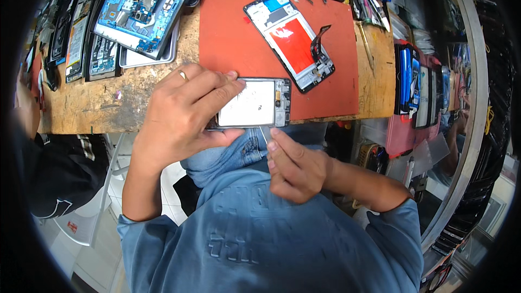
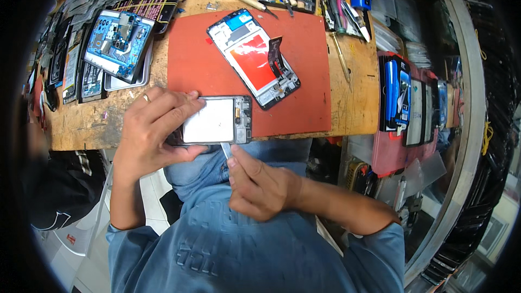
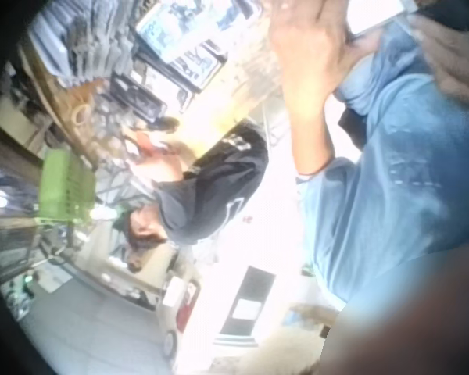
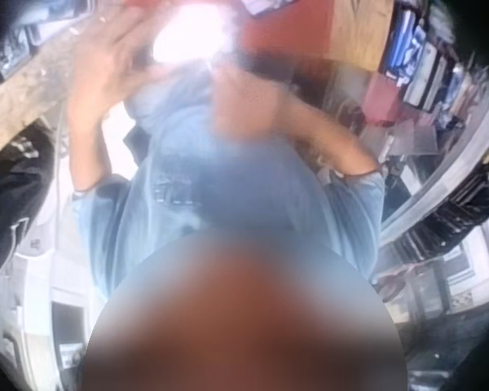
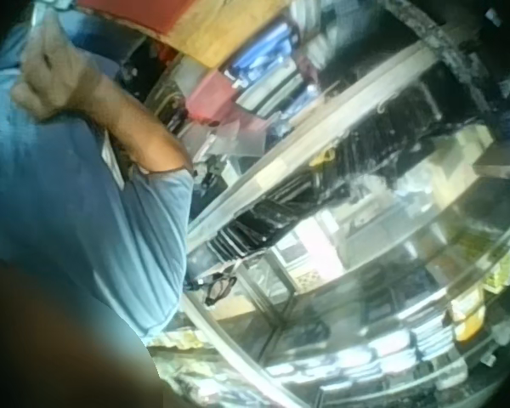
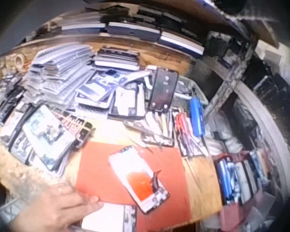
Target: The person disassembles a smartphone, removes the battery, and uses a screwdriver and tweezers to manipulate internal components. They apply adhesive to the battery area and handle a small box of parts. The work is performed on a cluttered workbench with multiple phone parts and tools visible.
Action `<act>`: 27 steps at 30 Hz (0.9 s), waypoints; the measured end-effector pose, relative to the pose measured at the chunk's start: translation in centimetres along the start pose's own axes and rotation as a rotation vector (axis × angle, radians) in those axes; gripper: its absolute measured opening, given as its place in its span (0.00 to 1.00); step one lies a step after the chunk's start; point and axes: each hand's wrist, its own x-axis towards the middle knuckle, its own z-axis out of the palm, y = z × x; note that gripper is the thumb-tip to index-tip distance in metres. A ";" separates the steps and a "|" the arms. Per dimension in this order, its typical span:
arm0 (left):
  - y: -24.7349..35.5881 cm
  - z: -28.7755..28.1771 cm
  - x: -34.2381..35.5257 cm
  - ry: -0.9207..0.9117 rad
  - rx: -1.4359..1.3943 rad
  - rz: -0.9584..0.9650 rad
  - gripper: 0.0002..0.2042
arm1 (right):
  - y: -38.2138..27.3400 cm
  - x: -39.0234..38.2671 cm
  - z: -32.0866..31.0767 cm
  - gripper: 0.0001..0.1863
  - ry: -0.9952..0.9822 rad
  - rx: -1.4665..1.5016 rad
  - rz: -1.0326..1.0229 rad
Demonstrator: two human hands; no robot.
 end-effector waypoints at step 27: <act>3.2 -3.0 3.1 -0.364 0.120 -0.256 0.38 | 2.0 -3.5 5.4 0.15 0.311 0.154 0.093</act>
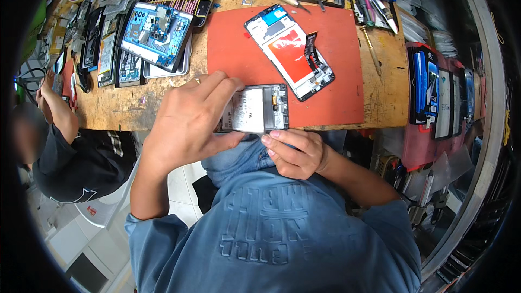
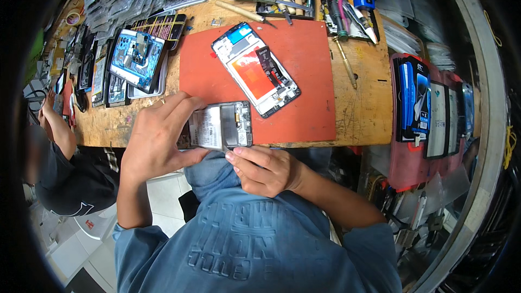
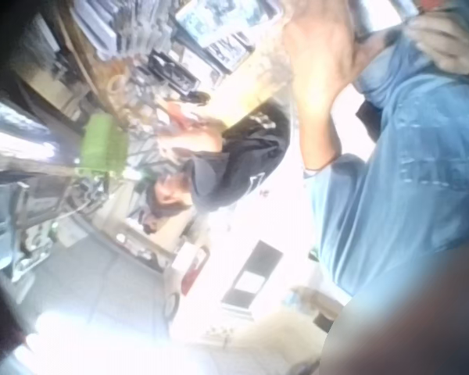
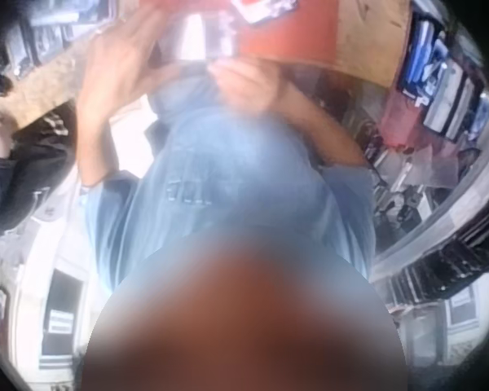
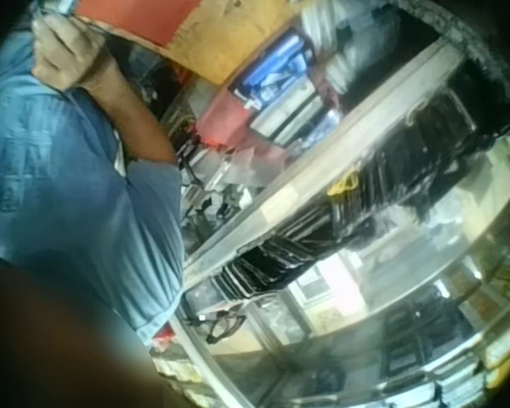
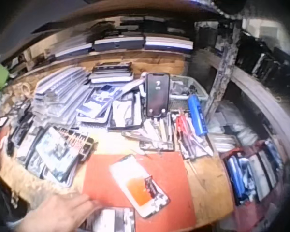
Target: The person disassembles a smartphone, removes the battery, and uses a screwdriver and tweezers to manipulate internal components. They apply adhesive to the battery area and handle a small box of parts. The work is performed on a cluttered workbench with multiple phone parts and tools visible.
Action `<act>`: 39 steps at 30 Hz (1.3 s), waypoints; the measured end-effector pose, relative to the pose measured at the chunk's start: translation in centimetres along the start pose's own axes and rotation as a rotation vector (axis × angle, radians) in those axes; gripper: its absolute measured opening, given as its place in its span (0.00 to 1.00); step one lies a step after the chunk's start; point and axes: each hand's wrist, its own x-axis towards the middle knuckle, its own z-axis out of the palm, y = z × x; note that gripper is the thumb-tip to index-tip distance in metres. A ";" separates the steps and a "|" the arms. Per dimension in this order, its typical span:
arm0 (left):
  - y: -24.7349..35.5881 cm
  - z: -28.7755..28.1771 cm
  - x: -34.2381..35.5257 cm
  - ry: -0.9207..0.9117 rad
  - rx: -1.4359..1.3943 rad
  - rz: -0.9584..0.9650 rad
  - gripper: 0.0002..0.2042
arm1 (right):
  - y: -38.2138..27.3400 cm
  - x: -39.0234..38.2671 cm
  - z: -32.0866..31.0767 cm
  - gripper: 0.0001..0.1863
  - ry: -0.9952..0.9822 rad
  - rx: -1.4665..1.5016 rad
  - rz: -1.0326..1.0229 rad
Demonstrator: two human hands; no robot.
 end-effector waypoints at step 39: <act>0.7 -1.6 3.2 0.740 -0.584 0.416 0.12 | 4.3 13.1 -5.3 0.22 -0.020 -0.148 0.222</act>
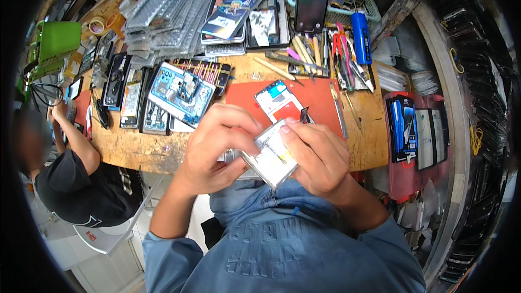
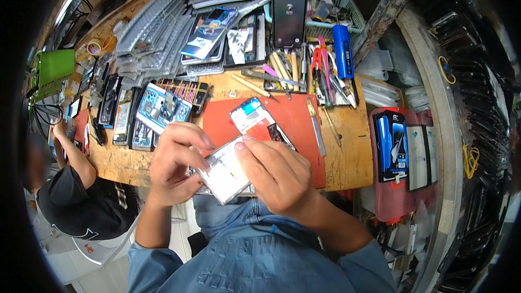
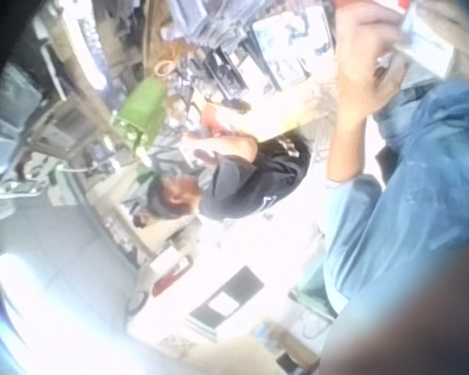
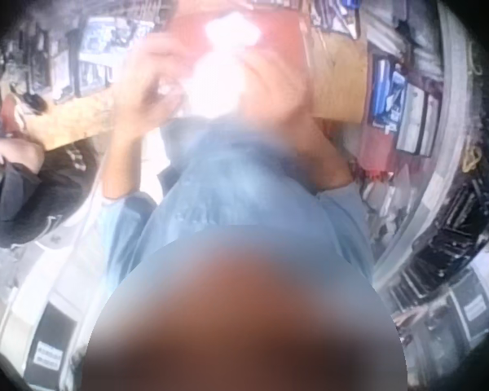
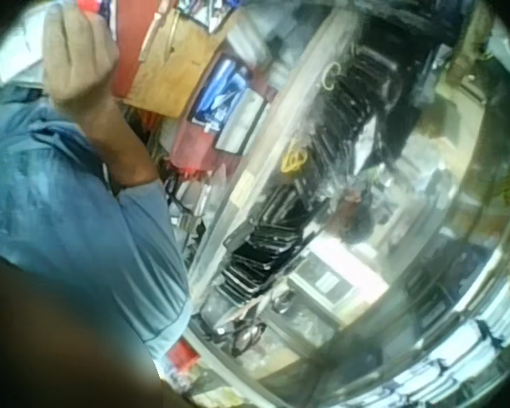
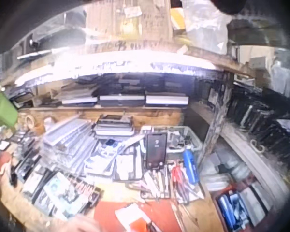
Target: The person disassembles a smartphone, removes the battery, and uses a screwdriver and tweezers to manipulate internal components. They apply adhesive to the battery area and handle a small box of parts. The work is performed on a cluttered workbench with multiple phone parts and tools visible.
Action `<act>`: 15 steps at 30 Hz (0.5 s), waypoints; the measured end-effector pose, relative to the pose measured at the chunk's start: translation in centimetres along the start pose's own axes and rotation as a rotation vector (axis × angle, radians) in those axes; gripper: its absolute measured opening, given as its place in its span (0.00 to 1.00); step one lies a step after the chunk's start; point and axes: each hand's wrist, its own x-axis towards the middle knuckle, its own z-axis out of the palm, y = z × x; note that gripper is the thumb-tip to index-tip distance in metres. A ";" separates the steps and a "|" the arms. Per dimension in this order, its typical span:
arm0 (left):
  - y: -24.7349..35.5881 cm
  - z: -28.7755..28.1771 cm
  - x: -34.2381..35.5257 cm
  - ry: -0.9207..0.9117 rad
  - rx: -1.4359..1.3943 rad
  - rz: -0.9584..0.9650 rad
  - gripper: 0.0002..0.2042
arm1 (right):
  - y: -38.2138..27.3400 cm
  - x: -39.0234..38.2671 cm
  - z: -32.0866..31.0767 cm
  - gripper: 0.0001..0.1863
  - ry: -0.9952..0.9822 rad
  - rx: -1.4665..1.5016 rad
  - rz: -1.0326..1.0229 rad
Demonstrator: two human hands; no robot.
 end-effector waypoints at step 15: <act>-0.5 3.6 -3.1 0.016 -0.405 -0.077 0.08 | -1.7 -0.9 -2.5 0.21 -0.007 0.347 0.168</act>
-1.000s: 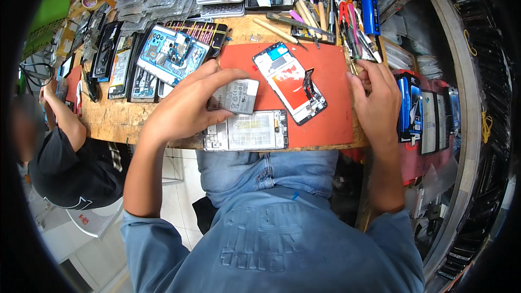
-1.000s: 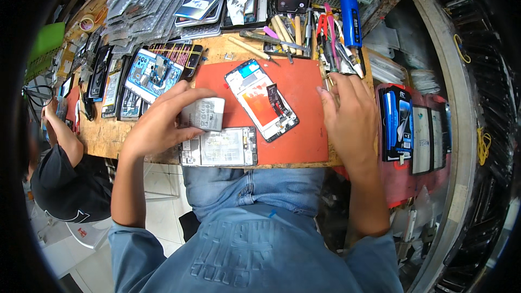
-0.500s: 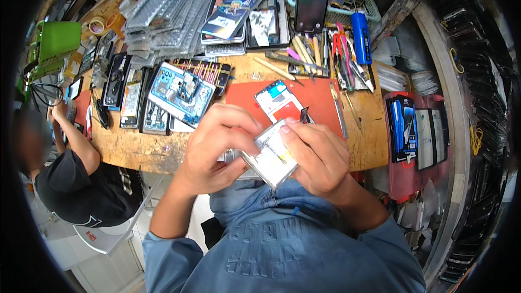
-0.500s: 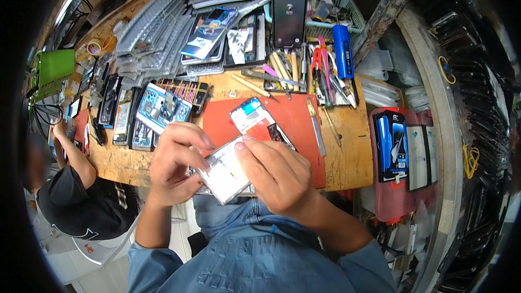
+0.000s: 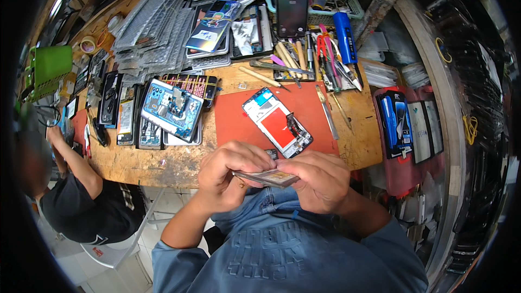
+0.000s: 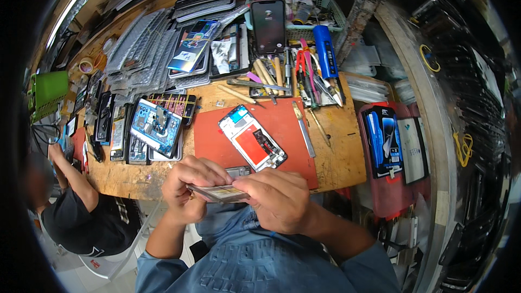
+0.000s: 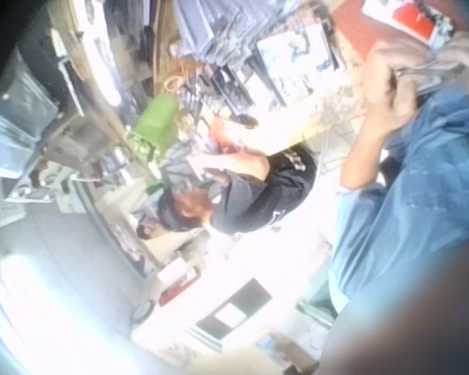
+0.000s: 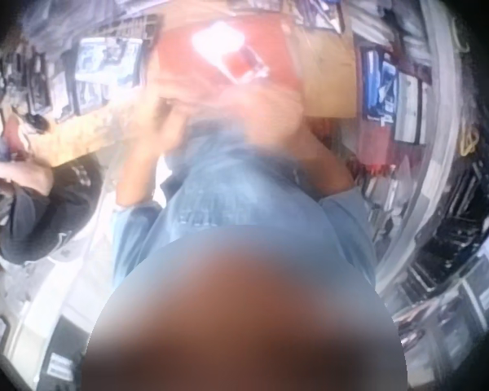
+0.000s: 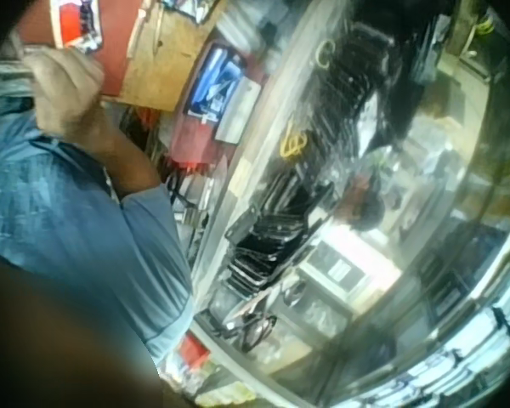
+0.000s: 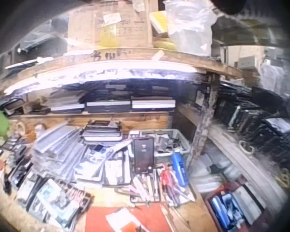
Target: The person disassembles a smartphone, removes the battery, and uses a screwdriver and tweezers to manipulate internal components. They apply adhesive to the battery area and handle a small box of parts. The work is performed on a cluttered workbench with multiple phone parts and tools visible.
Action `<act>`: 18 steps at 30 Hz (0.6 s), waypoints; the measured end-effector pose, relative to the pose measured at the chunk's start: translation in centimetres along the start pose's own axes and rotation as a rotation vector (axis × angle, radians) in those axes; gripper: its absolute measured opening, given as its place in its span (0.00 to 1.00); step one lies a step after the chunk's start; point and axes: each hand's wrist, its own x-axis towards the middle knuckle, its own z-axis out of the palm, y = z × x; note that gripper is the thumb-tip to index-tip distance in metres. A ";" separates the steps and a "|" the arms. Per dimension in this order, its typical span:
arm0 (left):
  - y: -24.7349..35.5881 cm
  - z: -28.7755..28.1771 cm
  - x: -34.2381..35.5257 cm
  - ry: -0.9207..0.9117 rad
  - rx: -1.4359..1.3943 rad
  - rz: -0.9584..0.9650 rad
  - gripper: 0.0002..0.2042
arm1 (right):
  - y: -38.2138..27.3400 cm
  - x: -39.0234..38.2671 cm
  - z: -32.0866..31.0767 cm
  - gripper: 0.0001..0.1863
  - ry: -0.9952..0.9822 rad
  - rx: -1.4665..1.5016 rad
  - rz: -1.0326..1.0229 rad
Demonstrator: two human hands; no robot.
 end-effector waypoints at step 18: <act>3.5 0.0 1.0 -0.450 1.038 -0.269 0.30 | -0.8 -2.0 -5.3 0.10 0.075 -0.387 0.293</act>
